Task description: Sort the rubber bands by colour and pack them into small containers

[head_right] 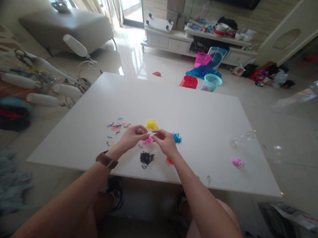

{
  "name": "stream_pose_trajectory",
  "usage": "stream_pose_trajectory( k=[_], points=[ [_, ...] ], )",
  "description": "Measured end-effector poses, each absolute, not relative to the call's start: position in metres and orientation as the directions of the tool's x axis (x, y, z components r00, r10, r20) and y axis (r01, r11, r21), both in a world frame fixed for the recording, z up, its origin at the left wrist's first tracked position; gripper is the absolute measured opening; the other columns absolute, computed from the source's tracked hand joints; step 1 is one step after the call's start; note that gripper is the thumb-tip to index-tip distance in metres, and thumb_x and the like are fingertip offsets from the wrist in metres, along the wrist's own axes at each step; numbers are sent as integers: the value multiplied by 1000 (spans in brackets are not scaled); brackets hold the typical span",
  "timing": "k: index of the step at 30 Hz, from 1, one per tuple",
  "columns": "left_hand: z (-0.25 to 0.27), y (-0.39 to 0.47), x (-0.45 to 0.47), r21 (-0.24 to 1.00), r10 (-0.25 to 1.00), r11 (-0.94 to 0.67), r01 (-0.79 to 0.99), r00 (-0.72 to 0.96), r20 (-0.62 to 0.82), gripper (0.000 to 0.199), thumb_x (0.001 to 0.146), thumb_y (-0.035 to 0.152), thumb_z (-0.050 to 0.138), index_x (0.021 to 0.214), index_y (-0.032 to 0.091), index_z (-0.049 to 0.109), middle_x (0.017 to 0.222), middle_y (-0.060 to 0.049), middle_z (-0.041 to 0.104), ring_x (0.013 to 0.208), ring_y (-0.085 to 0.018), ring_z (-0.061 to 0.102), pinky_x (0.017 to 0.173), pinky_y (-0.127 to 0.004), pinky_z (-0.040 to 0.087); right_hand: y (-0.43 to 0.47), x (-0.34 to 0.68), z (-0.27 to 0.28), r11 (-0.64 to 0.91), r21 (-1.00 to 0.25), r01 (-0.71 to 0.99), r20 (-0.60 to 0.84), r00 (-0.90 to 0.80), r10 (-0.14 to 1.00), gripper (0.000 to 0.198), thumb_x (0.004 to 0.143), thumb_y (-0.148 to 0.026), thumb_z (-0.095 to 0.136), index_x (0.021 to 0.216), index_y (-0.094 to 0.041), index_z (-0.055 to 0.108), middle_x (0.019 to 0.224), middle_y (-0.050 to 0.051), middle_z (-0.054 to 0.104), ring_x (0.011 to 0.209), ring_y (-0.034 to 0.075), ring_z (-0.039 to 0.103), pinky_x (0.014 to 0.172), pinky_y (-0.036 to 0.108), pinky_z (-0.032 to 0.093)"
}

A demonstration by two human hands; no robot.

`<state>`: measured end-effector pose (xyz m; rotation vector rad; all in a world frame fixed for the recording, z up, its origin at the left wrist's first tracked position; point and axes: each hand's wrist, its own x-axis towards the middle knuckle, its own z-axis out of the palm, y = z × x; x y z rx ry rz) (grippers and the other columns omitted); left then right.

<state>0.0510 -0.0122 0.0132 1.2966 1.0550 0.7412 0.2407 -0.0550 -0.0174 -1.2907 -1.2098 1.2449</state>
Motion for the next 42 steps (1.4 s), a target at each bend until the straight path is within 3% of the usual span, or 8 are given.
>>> stream_pose_trajectory(
  k=[7, 12, 15, 21, 27, 35, 40, 42],
  points=[
    [10, -12, 49, 977, 877, 131, 168, 440, -193, 24, 76, 38, 78, 83, 16, 68, 75, -7, 75, 69, -18, 69, 65, -28, 51, -53, 244, -12, -54, -985, 163, -55, -5, 998, 30, 79, -47, 78, 86, -18, 75, 79, 6, 76, 75, 20, 72, 77, 34, 59],
    [-1, -7, 26, 805, 881, -105, 583, 430, -197, 4, 71, 19, 76, 70, 19, 72, 70, -5, 72, 64, -18, 63, 64, -29, 47, -43, 287, -8, -76, -937, 342, -14, 181, 983, 28, 77, -45, 78, 85, -18, 73, 78, 6, 76, 72, 21, 73, 71, 34, 58],
    [-14, -10, 16, 679, 874, -190, 709, 437, -211, 10, 68, 11, 73, 71, 20, 74, 74, -6, 72, 66, -19, 63, 68, -31, 46, -40, 319, -10, -141, -880, 455, 0, 296, 955, 26, 78, -44, 75, 81, -18, 72, 75, 8, 75, 70, 22, 72, 68, 34, 57],
    [-35, -20, 14, 562, 845, -265, 784, 469, -256, 15, 75, 13, 66, 83, 22, 75, 86, -7, 73, 74, -20, 63, 71, -31, 44, -43, 345, -21, -191, -740, 646, -3, 280, 960, 13, 75, -34, 75, 71, -22, 74, 71, 7, 75, 70, 24, 70, 70, 38, 57],
    [-38, -18, 12, 500, 822, -343, 795, 512, -250, 15, 79, 11, 56, 76, 20, 68, 92, -9, 67, 78, -21, 61, 71, -32, 42, -43, 346, -26, -194, -686, 701, 22, 287, 958, 9, 74, -32, 74, 72, -23, 75, 72, 8, 75, 70, 25, 69, 72, 40, 58],
    [-14, -17, 26, 708, 813, -276, 650, 550, -188, 10, 85, 21, 55, 80, 20, 65, 87, -7, 69, 79, -21, 61, 72, -32, 44, -44, 315, -8, -151, -790, 595, -3, 244, 970, 19, 76, -38, 71, 80, -19, 75, 73, 6, 74, 69, 20, 67, 68, 33, 54],
    [9, -20, 48, 875, 792, -177, 450, 593, -145, 9, 84, 25, 59, 82, 20, 66, 77, -3, 69, 71, -17, 61, 65, -28, 44, -54, 267, -6, -13, -923, 383, -75, -147, 986, 26, 80, -42, 75, 93, -19, 78, 86, 6, 78, 78, 19, 71, 75, 31, 55],
    [13, -20, 53, 891, 810, -158, 426, 572, -130, 8, 82, 24, 60, 79, 19, 66, 74, -2, 68, 69, -16, 59, 64, -27, 43, -56, 256, -7, -10, -948, 319, -77, -199, 977, 24, 83, -41, 74, 92, -19, 78, 86, 5, 78, 79, 18, 72, 77, 31, 56]
  ],
)
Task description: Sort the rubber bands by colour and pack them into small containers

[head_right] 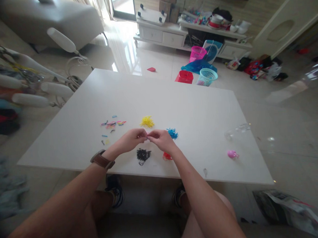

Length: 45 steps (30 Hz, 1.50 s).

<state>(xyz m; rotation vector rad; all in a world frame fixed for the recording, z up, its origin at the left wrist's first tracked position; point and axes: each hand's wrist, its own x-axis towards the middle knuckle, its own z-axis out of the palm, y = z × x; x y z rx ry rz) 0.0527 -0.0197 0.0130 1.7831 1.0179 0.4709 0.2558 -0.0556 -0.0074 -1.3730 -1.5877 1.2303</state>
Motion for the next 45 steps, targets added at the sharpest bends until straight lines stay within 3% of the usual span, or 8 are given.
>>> stream_pose_trajectory(
  k=[10, 16, 19, 27, 32, 37, 41, 45],
  points=[
    [7, -22, 56, 921, 846, -103, 375, 520, -117, 10, 82, 28, 66, 80, 19, 70, 76, -4, 72, 70, -16, 62, 66, -27, 47, -54, 255, -5, -50, -957, 285, -88, -124, 988, 19, 81, -38, 73, 82, -19, 74, 76, 4, 75, 71, 18, 71, 72, 30, 56],
    [10, -17, 44, 862, 884, -149, 485, 456, -104, 10, 86, 27, 62, 84, 20, 70, 83, -5, 73, 75, -18, 66, 67, -29, 48, -40, 312, -10, -161, -860, 485, -41, 249, 968, 19, 73, -37, 73, 79, -19, 74, 75, 6, 76, 71, 21, 70, 67, 31, 54],
    [10, -7, 25, 790, 927, -149, 594, 363, -98, 9, 83, 21, 61, 81, 20, 70, 81, -5, 73, 73, -18, 66, 67, -28, 47, -39, 337, -14, -227, -784, 577, -22, 340, 940, 17, 73, -35, 71, 77, -19, 75, 72, 6, 75, 72, 22, 70, 71, 33, 54],
    [0, 20, -45, 542, 983, 25, 840, 77, -164, 14, 80, 24, 63, 82, 19, 77, 84, -9, 77, 74, -22, 67, 73, -30, 47, -46, 347, -16, -286, -687, 668, -60, 340, 938, 14, 73, -30, 72, 76, -18, 78, 74, 6, 77, 72, 21, 69, 71, 31, 52],
    [-3, 31, -87, 363, 963, 179, 915, -88, -254, 24, 84, 24, 61, 98, 17, 79, 105, -13, 79, 98, -27, 71, 84, -32, 51, -43, 348, -20, -326, -611, 722, -117, 325, 938, 19, 76, -33, 73, 84, -18, 81, 80, 7, 78, 77, 21, 71, 75, 31, 52],
    [-10, 31, -99, 308, 932, 209, 928, -94, -349, 30, 77, 17, 67, 105, 17, 77, 112, -11, 77, 102, -25, 71, 88, -30, 53, -41, 344, -18, -329, -575, 749, -114, 325, 939, 26, 78, -36, 72, 93, -17, 80, 81, 7, 77, 75, 21, 69, 75, 31, 51],
    [-15, 27, -92, 268, 915, 146, 952, -27, -403, 40, 69, 10, 72, 108, 17, 76, 112, -10, 76, 96, -23, 72, 77, -25, 53, -41, 339, -14, -339, -585, 737, -135, 323, 937, 24, 78, -35, 72, 91, -17, 78, 80, 6, 76, 75, 20, 69, 74, 30, 50],
    [-14, 25, -86, 254, 900, 140, 957, -17, -435, 40, 68, 16, 76, 108, 15, 75, 107, -10, 76, 86, -20, 71, 66, -23, 50, -43, 338, -12, -331, -595, 732, -139, 311, 940, 21, 78, -36, 71, 87, -17, 77, 80, 6, 76, 75, 20, 69, 75, 30, 50]
  ],
)
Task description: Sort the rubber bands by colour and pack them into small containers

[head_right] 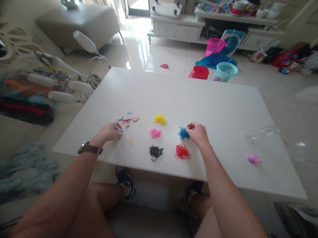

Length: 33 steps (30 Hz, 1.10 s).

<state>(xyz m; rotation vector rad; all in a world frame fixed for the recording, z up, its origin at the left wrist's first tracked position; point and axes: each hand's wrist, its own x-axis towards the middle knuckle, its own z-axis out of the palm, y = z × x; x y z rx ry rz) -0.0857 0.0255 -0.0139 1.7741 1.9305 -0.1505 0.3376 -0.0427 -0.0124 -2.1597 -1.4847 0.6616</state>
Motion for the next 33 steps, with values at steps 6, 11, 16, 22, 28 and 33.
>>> stream_pose_trajectory(
  k=[6, 11, 16, 22, 28, 33],
  points=[
    [-11, 24, -78, 227, 869, 160, 961, -28, -495, 31, 67, 23, 80, 96, 14, 76, 93, -9, 77, 77, -19, 70, 60, -23, 48, -45, 338, -11, -325, -604, 727, -143, 302, 943, 20, 78, -35, 71, 85, -18, 76, 81, 6, 76, 74, 19, 69, 73, 30, 50],
    [-10, 24, -73, 242, 855, 172, 955, -23, -518, 16, 63, 13, 75, 79, 16, 74, 78, -5, 76, 74, -19, 70, 60, -22, 50, -45, 337, -10, -308, -609, 731, -144, 280, 949, 19, 78, -37, 70, 83, -19, 76, 81, 5, 77, 73, 19, 69, 72, 29, 50],
    [-7, 27, -72, 269, 846, 225, 936, -51, -531, 14, 58, 6, 69, 67, 17, 72, 71, -5, 74, 72, -19, 69, 59, -22, 49, -44, 336, -10, -301, -603, 739, -143, 271, 952, 18, 78, -36, 70, 80, -19, 75, 80, 5, 77, 71, 18, 68, 73, 29, 50],
    [0, 29, -79, 361, 870, 253, 897, -48, -491, 11, 59, 12, 67, 67, 18, 72, 66, -4, 72, 68, -19, 67, 56, -23, 47, -44, 335, -12, -293, -595, 748, -144, 260, 955, 17, 79, -35, 68, 79, -20, 75, 80, 5, 77, 71, 18, 68, 72, 29, 50],
    [4, 29, -88, 387, 886, 259, 885, -59, -459, 14, 62, 14, 67, 73, 17, 73, 72, -5, 74, 69, -19, 68, 55, -23, 47, -45, 332, -12, -303, -586, 751, -154, 264, 952, 17, 79, -34, 66, 79, -20, 76, 80, 5, 77, 71, 18, 68, 71, 28, 50],
    [0, 28, -85, 215, 837, 231, 949, -81, -541, 10, 59, 12, 70, 67, 19, 72, 72, -7, 75, 73, -21, 70, 58, -24, 48, -45, 332, -12, -297, -573, 764, -157, 253, 955, 16, 79, -33, 66, 79, -20, 76, 80, 5, 77, 71, 18, 69, 72, 28, 51]
  ],
)
